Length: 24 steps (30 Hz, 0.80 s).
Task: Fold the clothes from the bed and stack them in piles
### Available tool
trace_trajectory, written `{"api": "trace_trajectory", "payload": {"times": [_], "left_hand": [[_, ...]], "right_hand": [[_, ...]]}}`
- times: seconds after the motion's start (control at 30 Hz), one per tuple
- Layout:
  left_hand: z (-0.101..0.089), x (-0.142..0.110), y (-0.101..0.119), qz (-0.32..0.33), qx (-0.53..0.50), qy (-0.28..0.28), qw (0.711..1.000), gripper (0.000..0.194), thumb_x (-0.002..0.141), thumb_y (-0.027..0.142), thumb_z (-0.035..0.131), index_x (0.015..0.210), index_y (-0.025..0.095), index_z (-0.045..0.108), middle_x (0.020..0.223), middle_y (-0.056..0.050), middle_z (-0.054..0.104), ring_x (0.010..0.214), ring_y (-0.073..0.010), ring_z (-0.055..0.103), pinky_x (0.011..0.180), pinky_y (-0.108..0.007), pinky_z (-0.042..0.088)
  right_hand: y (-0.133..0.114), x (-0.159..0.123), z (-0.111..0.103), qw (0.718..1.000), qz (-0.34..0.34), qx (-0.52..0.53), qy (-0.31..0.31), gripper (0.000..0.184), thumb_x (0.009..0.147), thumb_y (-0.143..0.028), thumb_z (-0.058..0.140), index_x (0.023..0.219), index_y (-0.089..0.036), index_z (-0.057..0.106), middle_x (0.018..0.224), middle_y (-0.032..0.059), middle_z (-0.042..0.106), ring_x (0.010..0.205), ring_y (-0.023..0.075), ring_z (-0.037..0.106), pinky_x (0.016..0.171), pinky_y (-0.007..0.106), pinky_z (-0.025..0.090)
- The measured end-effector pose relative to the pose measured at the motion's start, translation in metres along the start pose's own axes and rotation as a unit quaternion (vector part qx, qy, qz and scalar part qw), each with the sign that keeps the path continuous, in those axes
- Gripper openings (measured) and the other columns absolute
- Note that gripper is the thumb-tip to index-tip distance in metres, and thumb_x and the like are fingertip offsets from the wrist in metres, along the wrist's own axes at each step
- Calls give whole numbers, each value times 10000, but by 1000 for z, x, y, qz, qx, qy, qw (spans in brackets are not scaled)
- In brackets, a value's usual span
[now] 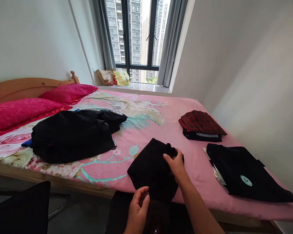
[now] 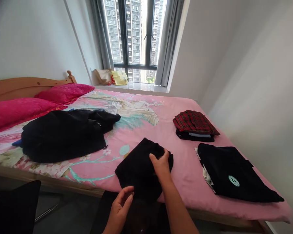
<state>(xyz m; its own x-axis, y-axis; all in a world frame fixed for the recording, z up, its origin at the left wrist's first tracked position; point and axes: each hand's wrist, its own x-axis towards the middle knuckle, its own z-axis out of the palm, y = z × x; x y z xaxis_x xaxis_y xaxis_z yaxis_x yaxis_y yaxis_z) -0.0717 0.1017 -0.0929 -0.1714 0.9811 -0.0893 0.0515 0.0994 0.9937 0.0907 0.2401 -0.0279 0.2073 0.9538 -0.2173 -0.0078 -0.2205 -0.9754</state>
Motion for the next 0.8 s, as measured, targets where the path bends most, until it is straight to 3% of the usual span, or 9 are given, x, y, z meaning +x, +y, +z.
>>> {"api": "trace_trajectory", "payload": {"times": [0.1, 0.17, 0.3, 0.4, 0.5, 0.6, 0.7, 0.8], "left_hand": [[-18, -3, -7, 0, 12, 14, 1000, 338, 806, 451, 578, 1039, 216, 647, 1061, -71, 675, 1006, -239, 632, 893, -335, 508], [-24, -2, -7, 17, 22, 22, 999, 312, 816, 434, 570, 1022, 215, 653, 1049, -72, 675, 989, -235, 636, 881, -338, 515], [-26, 7, 7, 109, 57, 19, 992, 237, 863, 364, 519, 979, 205, 650, 1021, -73, 665, 977, -217, 631, 873, -346, 515], [-18, 29, 31, 195, 96, -23, 976, 206, 901, 284, 459, 976, 206, 634, 1025, -69, 664, 999, -195, 618, 901, -346, 501], [-2, 68, 57, 279, 177, -98, 939, 242, 919, 222, 403, 994, 211, 633, 1084, -65, 670, 1096, -176, 583, 1002, -358, 441], [18, 116, 69, 306, 354, -161, 869, 296, 922, 219, 383, 1092, 222, 625, 1254, -48, 610, 1266, -188, 459, 1107, -425, 311], [32, 153, 63, 273, 492, -178, 808, 368, 908, 281, 421, 1245, 218, 554, 1434, -65, 443, 1372, -259, 305, 1118, -549, 214], [37, 169, 46, 267, 521, -184, 789, 430, 882, 303, 460, 1293, 195, 521, 1494, -87, 332, 1395, -300, 240, 1104, -595, 188]], "right_hand": [[6, -2, 33, 1000, 16, 7, -20, 958, 704, -512, 648, 1440, -253, 91, 1084, 99, 555, 807, 246, 654, 435, 318, 556], [13, -9, 35, 1000, 4, 13, -17, 848, 722, -489, 625, 1407, -235, 194, 1033, 66, 544, 833, 227, 645, 407, 268, 530], [40, -29, -2, 998, -14, 11, 52, 634, 694, -475, 638, 1235, -219, 427, 914, 10, 510, 804, 172, 595, 363, 176, 424], [65, -44, -33, 994, 25, 26, 99, 649, 626, -491, 684, 1154, -182, 467, 871, 4, 513, 796, 167, 585, 496, 214, 514], [81, -58, -46, 990, 82, 73, 89, 695, 591, -504, 714, 1126, -136, 466, 914, 53, 579, 858, 214, 625, 675, 314, 571], [81, -66, -43, 979, 125, 158, 29, 702, 611, -465, 745, 1158, -136, 454, 1016, 90, 627, 955, 227, 637, 823, 333, 540], [72, -65, -36, 970, 154, 186, -13, 739, 625, -445, 759, 1217, -158, 421, 1050, 104, 645, 881, 237, 667, 748, 358, 547], [66, -55, -27, 966, 180, 184, -30, 767, 648, -452, 738, 1275, -190, 382, 1022, 116, 660, 753, 254, 679, 586, 372, 537]]}}
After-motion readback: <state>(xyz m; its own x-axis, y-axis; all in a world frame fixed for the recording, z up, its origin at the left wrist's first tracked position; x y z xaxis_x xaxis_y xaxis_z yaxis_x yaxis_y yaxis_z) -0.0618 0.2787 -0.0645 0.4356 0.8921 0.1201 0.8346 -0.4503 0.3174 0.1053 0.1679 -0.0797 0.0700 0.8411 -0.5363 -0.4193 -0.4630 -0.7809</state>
